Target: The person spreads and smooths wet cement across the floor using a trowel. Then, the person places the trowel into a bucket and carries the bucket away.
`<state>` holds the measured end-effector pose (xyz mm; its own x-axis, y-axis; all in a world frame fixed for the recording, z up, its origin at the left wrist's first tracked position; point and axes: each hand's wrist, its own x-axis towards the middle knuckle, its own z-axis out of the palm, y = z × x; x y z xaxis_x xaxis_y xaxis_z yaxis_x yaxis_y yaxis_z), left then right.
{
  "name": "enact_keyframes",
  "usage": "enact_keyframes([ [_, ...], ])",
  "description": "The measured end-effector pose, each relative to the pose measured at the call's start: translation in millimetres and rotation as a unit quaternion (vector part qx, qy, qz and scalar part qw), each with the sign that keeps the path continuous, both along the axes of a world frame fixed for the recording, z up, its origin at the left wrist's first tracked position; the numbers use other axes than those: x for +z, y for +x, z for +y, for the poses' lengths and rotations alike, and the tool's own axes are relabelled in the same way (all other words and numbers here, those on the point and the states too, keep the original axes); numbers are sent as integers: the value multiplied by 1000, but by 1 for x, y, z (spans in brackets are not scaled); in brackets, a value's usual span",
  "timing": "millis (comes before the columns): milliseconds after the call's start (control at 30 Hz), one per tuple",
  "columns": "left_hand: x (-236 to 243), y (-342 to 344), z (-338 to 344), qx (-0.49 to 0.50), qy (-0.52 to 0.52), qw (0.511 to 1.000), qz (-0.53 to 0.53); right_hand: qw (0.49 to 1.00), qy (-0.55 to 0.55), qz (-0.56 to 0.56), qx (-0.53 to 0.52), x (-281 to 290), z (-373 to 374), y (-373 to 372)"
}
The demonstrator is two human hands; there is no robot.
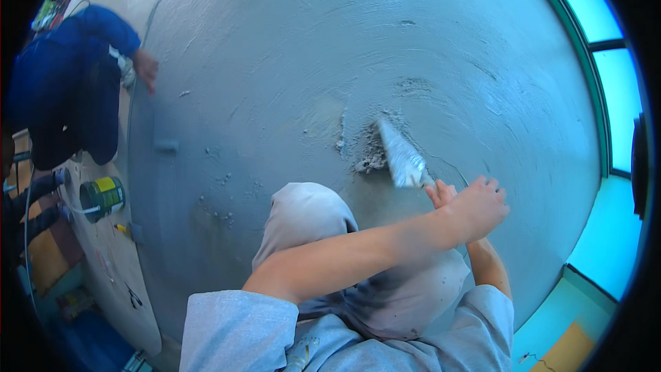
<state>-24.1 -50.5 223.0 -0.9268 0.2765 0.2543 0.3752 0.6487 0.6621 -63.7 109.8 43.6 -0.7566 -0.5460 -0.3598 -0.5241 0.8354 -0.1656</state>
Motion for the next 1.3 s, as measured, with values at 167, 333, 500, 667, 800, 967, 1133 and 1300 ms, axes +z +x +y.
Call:
enact_keyframes([
  [167, -1, 4, 13, 14, -17, 1000, 17, 931, -84, -271, -230, 17, -108, 13],
  [333, 13, 8, 7, 11, -33, 999, 40, 969, -97, -222, -49, -31, -178, 42],
  [500, 14, 18, -4, 42, -38, 998, 38, 959, -25, -237, 157, -19, -202, 115],
  [667, 13, 22, 1, 39, -35, 998, 40, 910, 14, -239, 339, 0, -189, 117],
  [800, 15, 19, 5, 36, -43, 998, 38, 922, -11, -67, 381, -3, -177, 75],
  [967, 14, 10, 6, 34, -28, 999, 19, 980, 13, 54, 193, -13, -184, -46],
  [1133, 17, 7, 8, 58, -10, 998, 26, 991, 67, 103, -42, -34, -142, -184],
  [1300, 10, 4, 22, 60, 2, 998, 6, 963, -105, -159, -190, -59, -128, -167],
])
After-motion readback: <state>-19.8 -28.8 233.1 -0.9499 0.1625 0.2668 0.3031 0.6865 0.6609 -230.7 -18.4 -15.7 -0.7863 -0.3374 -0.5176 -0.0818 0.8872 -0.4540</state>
